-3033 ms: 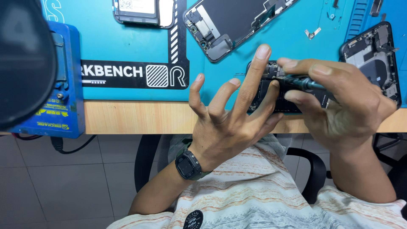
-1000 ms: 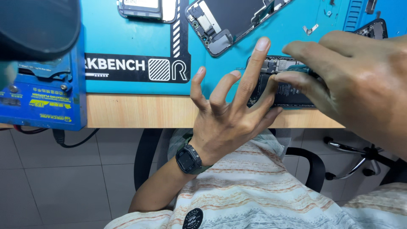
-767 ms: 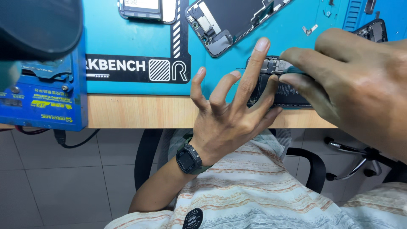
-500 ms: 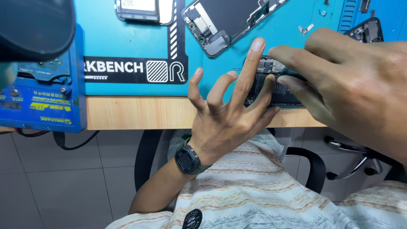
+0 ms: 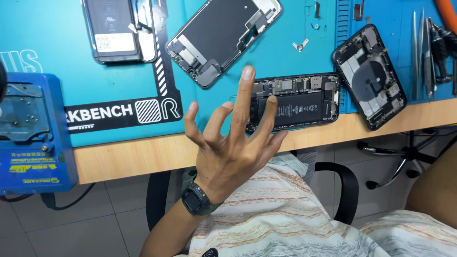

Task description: The person uses a screwdriver to remove screws from the internal components of a disassembled smartphone. They then remove the old battery, place a new battery into the chassis, and secure it with screws. The person also handles the phone's screen assembly and various small screws on the workbench.

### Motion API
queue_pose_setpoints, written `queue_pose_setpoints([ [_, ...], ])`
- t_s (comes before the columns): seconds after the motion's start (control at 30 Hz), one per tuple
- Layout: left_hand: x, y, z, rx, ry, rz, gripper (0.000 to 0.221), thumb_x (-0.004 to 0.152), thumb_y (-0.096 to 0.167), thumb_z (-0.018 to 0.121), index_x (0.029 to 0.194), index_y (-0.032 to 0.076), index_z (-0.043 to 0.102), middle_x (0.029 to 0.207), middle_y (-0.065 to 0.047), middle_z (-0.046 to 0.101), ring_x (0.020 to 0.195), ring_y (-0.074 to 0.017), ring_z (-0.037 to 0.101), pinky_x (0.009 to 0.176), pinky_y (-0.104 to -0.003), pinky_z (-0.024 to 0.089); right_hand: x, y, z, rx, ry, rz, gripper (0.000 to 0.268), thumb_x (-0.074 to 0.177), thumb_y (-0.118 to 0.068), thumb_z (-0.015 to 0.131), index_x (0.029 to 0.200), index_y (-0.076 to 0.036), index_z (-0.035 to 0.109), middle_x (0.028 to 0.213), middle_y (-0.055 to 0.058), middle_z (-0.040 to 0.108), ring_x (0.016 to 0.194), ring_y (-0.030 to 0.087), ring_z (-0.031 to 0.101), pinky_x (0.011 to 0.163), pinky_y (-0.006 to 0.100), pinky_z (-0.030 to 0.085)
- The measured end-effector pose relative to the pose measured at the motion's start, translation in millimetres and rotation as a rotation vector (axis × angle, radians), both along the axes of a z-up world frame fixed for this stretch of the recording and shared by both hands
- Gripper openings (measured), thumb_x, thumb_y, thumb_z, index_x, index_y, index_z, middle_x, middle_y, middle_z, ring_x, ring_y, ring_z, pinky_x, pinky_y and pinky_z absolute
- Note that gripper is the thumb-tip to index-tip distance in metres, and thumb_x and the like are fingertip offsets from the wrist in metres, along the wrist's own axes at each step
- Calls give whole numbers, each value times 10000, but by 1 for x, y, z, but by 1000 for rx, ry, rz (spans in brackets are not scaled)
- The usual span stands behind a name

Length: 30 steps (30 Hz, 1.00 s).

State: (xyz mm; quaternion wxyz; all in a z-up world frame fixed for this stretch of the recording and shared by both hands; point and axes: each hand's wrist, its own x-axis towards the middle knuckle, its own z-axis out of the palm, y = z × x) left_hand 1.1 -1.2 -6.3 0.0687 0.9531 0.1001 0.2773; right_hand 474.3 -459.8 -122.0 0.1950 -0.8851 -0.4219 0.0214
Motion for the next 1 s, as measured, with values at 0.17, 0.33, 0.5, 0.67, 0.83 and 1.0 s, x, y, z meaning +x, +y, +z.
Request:
queue_pose_setpoints([
  [0.17, -1, 0, -1, -12, -4, 16, 349, 1162, 676, 809, 1270, 352, 879, 1651, -115, 545, 1249, -280, 444, 1228, -636, 292, -158, 152, 124, -94, -109, 81, 109, 1485, 176, 752, 1568, 237, 717, 1496, 386, 637, 1366, 519, 642, 1182, 570, 564],
  [0.33, 3, 1, 3, -15, -35, 35, 297, 1164, 594, 754, 1233, 327, 864, 1604, -105, 600, 1214, -263, 464, 1214, -623, 302, -151, 143, 96, -103, -51, 8, 83, 1549, 116, 711, 1515, 191, 724, 1401, 325, 682, 1255, 445, 653, 1073, 520, 538],
  [0.5, 4, 0, 4, -34, -55, 35, 242, 1140, 548, 803, 1203, 324, 870, 1600, -101, 599, 1207, -259, 469, 1211, -617, 313, -161, 150, 99, -101, 30, -71, 73, 1532, 90, 643, 1513, 141, 594, 1333, 289, 621, 1191, 409, 633, 919, 490, 542],
  [0.67, 3, 1, 5, -11, -13, 33, 246, 1173, 577, 749, 1240, 361, 845, 1613, -90, 596, 1202, -248, 462, 1207, -617, 315, -213, 149, 128, -200, -210, -46, 290, 1632, -3, 535, 1628, 212, 728, 1320, 236, 598, 1152, 334, 605, 1043, 462, 493],
  [0.83, 3, -1, 5, 58, 115, 32, 528, 1195, 826, 626, 1552, 455, 744, 1682, -61, 523, 1334, -275, 370, 1193, -661, 264, -299, 247, 181, 11, 9, 11, 75, 1317, 156, 762, 1268, 209, 741, 1210, 312, 696, 1076, 397, 646, 967, 457, 520],
  [1.0, 2, -2, 6, 76, 192, 61, 704, 1213, 898, 295, 1673, 467, 610, 1734, 17, 471, 1444, -282, 292, 1191, -703, 205, -303, 271, 172, 94, 17, 83, 103, 1257, 193, 810, 1178, 224, 752, 1114, 316, 765, 976, 378, 692, 818, 435, 524],
])
